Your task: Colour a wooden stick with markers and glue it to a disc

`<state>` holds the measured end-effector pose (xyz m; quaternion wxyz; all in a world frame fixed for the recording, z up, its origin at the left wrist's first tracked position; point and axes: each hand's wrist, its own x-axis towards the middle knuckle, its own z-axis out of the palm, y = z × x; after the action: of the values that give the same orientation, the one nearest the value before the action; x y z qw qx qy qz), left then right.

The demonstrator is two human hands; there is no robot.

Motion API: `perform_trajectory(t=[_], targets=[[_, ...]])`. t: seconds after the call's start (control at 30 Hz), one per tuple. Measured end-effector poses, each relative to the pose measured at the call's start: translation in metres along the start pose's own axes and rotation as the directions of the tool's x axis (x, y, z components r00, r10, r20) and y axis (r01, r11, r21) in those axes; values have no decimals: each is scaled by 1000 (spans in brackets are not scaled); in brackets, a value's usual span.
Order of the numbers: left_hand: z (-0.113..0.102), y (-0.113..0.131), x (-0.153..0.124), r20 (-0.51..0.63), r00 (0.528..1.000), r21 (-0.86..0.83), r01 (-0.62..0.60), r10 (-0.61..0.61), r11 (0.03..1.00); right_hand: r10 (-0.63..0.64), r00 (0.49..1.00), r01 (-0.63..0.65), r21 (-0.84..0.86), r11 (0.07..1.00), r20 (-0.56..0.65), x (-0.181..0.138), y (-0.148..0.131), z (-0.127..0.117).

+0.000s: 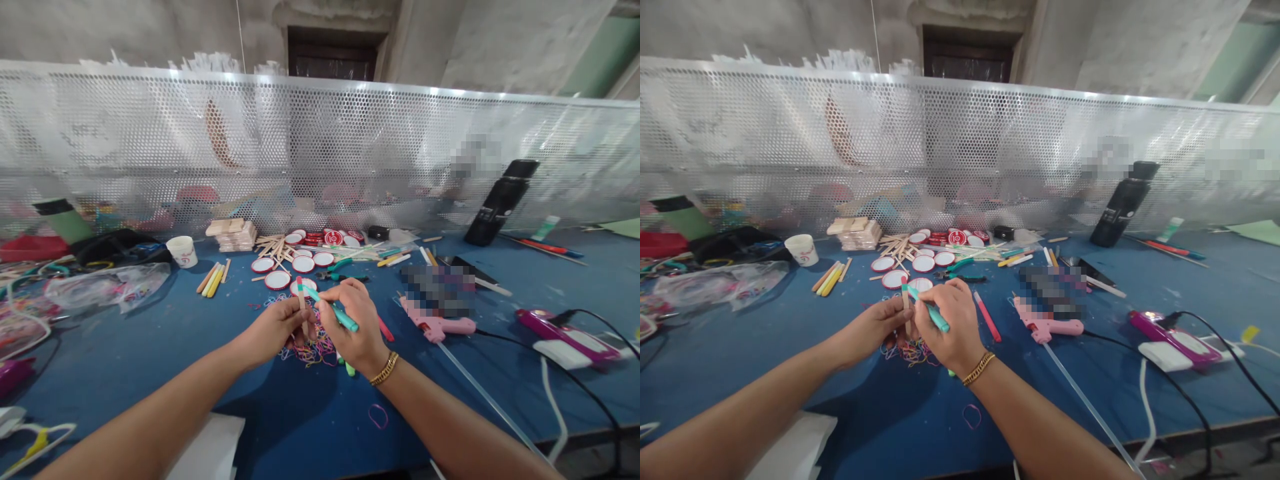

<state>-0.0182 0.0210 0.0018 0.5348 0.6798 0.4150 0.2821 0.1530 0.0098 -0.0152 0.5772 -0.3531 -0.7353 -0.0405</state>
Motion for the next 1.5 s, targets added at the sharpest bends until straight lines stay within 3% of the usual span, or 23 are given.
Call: perform_trajectory(t=[0.4,0.63,1.5], targets=[[-1,-4,0,-6,1000,19,-9,9,1000,2,999,-2,7,1000,45,1,0,-1],[-1,-4,0,12,1000,21,-16,16,1000,-13,1000,13,14,1000,3,0,0,0],[0,-1,-1,0,1000,16,-21,21,1000,-18,1000,18,15,1000,20,1,-1,0]])
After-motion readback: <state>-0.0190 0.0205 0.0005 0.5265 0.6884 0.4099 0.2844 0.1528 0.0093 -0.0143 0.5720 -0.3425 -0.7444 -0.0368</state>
